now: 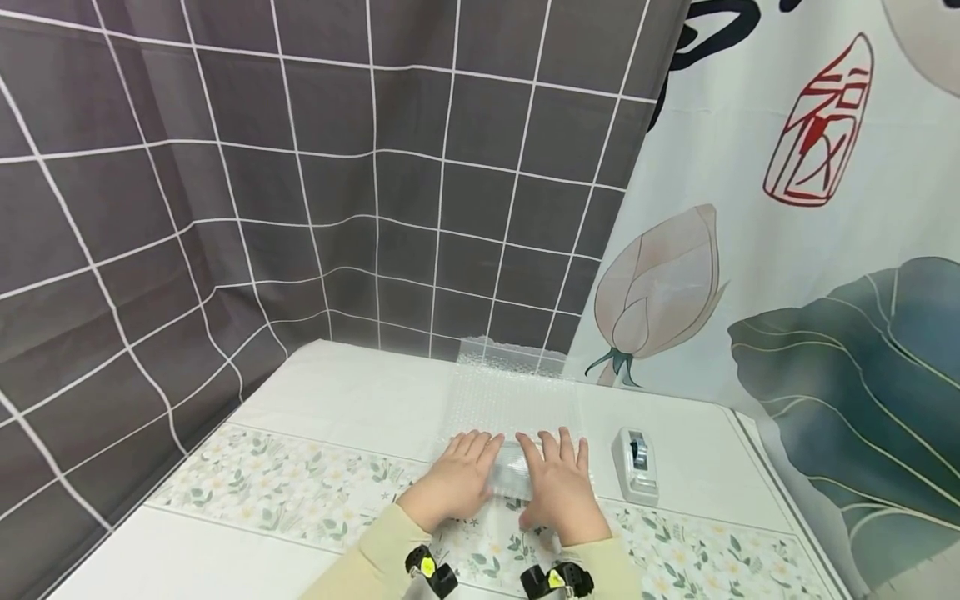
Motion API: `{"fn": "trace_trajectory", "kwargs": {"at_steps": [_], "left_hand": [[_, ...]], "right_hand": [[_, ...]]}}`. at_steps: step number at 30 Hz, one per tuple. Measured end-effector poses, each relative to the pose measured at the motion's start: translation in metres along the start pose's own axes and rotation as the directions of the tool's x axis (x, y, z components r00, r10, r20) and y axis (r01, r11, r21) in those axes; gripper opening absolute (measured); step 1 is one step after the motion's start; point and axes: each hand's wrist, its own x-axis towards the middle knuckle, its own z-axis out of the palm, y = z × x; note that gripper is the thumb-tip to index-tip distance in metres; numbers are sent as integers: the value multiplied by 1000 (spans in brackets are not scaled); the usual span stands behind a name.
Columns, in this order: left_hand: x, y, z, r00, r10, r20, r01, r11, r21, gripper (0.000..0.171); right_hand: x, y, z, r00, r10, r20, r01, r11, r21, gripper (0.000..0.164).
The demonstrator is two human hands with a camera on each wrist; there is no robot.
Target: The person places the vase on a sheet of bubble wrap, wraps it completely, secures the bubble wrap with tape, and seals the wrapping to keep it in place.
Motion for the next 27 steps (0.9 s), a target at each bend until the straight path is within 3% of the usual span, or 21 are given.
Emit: {"fn": "trace_trajectory", "kwargs": {"at_steps": [5, 9, 16, 19, 23, 27], "left_hand": [[3, -7, -1, 997, 46, -68, -48, 999, -25, 72], [6, -13, -1, 996, 61, -70, -66, 996, -68, 69], [5, -25, -6, 999, 46, -26, -51, 966, -254, 62], [5, -29, -9, 998, 51, -20, -55, 954, -294, 58], [4, -26, -12, 995, 80, -62, -93, 961, -260, 57], [-2, -20, -15, 983, 96, -157, -117, 985, -128, 56]], "right_hand": [[3, 2, 6, 991, -49, -126, 38, 995, -91, 101], [5, 5, 6, 975, -103, -194, 83, 991, -109, 92], [6, 12, 1, 980, -135, -145, 140, 990, 25, 89], [6, 14, -1, 984, -138, -115, 147, 987, 67, 85], [5, 16, -2, 982, -154, -114, 163, 983, 83, 80], [6, 16, -1, 987, -132, -94, 141, 985, 96, 75]]}}
